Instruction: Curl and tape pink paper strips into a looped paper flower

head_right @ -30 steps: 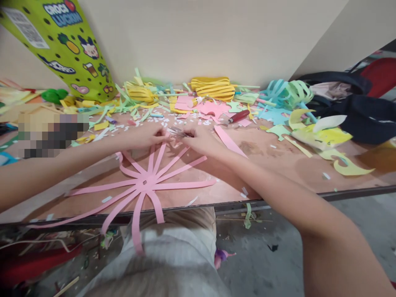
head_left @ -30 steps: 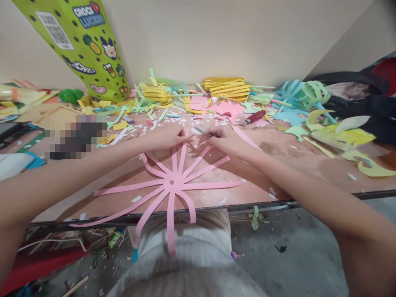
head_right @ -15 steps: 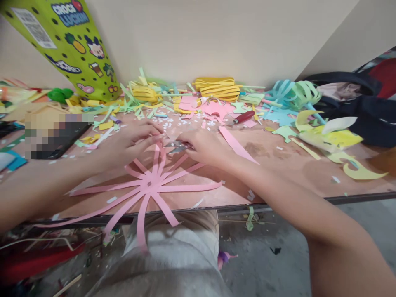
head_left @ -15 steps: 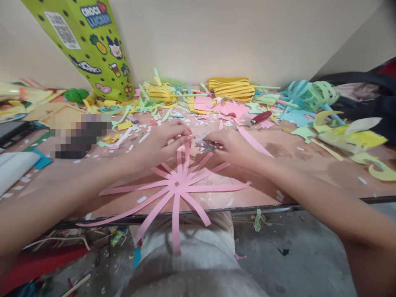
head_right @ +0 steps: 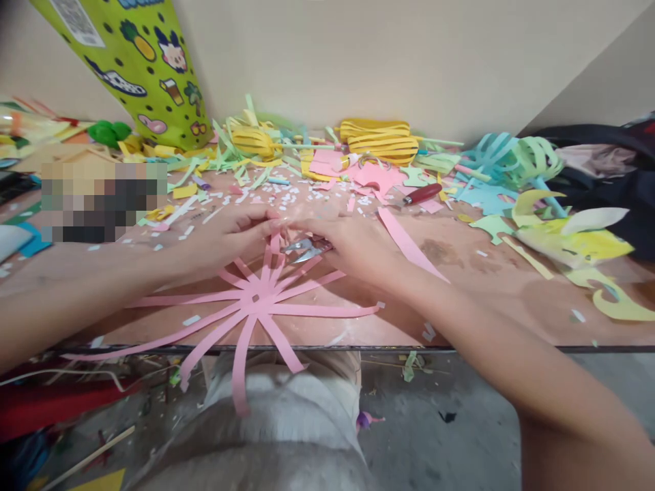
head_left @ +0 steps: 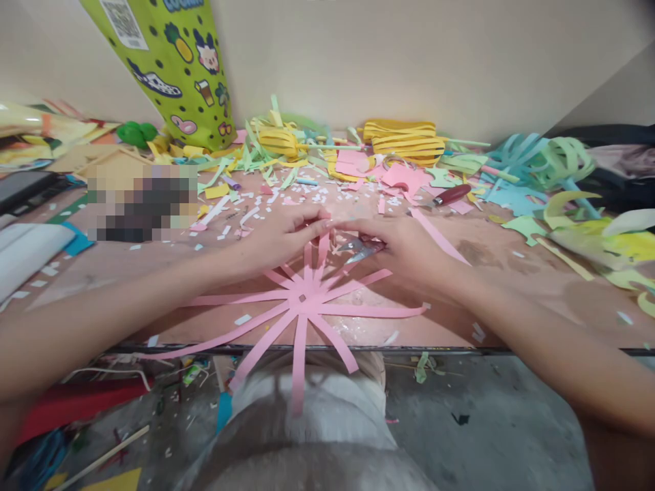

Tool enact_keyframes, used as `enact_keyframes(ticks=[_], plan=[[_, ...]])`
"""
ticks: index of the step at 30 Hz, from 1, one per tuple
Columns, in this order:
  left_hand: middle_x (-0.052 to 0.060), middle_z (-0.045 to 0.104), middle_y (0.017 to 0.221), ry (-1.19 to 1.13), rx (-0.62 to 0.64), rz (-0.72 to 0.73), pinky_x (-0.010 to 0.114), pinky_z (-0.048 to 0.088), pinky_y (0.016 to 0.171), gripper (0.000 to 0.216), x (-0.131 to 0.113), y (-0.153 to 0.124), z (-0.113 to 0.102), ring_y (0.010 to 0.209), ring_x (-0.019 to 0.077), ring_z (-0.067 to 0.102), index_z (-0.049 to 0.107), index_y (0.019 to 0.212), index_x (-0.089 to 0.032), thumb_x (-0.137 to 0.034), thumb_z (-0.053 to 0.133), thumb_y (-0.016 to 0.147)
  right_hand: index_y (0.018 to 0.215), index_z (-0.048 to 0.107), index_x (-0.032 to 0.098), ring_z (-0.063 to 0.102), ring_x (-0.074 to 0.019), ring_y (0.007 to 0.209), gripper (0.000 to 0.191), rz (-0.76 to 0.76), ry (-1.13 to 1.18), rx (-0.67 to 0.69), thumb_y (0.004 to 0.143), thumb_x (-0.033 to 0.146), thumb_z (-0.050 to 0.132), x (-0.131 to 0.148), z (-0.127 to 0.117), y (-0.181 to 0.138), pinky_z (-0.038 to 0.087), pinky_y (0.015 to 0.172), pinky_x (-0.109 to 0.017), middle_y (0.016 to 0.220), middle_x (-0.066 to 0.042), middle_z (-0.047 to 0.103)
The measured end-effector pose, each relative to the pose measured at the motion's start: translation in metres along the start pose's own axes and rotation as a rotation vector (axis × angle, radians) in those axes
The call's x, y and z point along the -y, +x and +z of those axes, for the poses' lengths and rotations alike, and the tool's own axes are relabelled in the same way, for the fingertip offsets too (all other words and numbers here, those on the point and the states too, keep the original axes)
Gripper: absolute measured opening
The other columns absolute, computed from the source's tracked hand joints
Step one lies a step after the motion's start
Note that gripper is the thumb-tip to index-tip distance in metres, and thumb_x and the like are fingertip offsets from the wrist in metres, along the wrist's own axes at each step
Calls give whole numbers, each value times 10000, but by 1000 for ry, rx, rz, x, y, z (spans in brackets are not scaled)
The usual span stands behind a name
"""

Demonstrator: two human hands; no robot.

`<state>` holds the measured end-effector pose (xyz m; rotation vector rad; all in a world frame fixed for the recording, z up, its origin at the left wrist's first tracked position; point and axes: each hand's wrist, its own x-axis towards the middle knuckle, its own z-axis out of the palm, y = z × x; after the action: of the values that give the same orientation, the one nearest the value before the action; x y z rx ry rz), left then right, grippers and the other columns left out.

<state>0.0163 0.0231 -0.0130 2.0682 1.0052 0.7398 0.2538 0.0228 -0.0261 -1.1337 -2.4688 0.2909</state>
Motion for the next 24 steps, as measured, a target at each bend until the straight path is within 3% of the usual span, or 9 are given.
enact_keyframes(ticks=[4,8,12,15,18,24], plan=[[18,640,779,41,-29,26,301,469,800,350,-1,-2,-2,785,167,600,591,795,-180,-360,426,1046,1155,758,232,658,-194,868,494,-8,148,-1,764,39,525,-4,-2,2,398,740,-281,1045,-29,783],[17,574,791,60,-133,31,308,475,795,342,9,-1,-1,782,174,552,530,771,-194,-376,402,1030,1076,765,148,626,-175,783,461,13,179,-79,716,11,511,-10,-5,8,400,712,-281,951,-57,772],[35,598,817,62,-110,49,341,513,828,357,21,-2,7,817,200,569,545,770,-205,-418,389,1010,981,761,126,600,-169,762,202,72,279,-172,857,188,615,-17,-1,13,405,690,-287,861,-62,734],[43,631,841,67,-46,87,361,530,869,387,24,-6,13,839,206,598,582,796,-210,-433,361,1022,974,767,152,589,-154,727,214,81,443,-129,876,319,676,-14,3,12,418,671,-282,822,-32,717],[42,648,867,101,-48,153,371,530,894,362,25,-11,17,869,207,610,599,820,-217,-395,359,1024,953,778,161,601,-143,735,175,73,559,-80,881,279,671,-4,3,10,432,678,-271,813,-18,717],[34,648,850,144,-91,235,364,511,865,410,29,-11,17,883,209,600,590,792,-214,-408,332,1046,933,792,192,595,-129,729,161,68,659,-127,820,303,762,10,0,7,437,665,-254,836,-4,726]])
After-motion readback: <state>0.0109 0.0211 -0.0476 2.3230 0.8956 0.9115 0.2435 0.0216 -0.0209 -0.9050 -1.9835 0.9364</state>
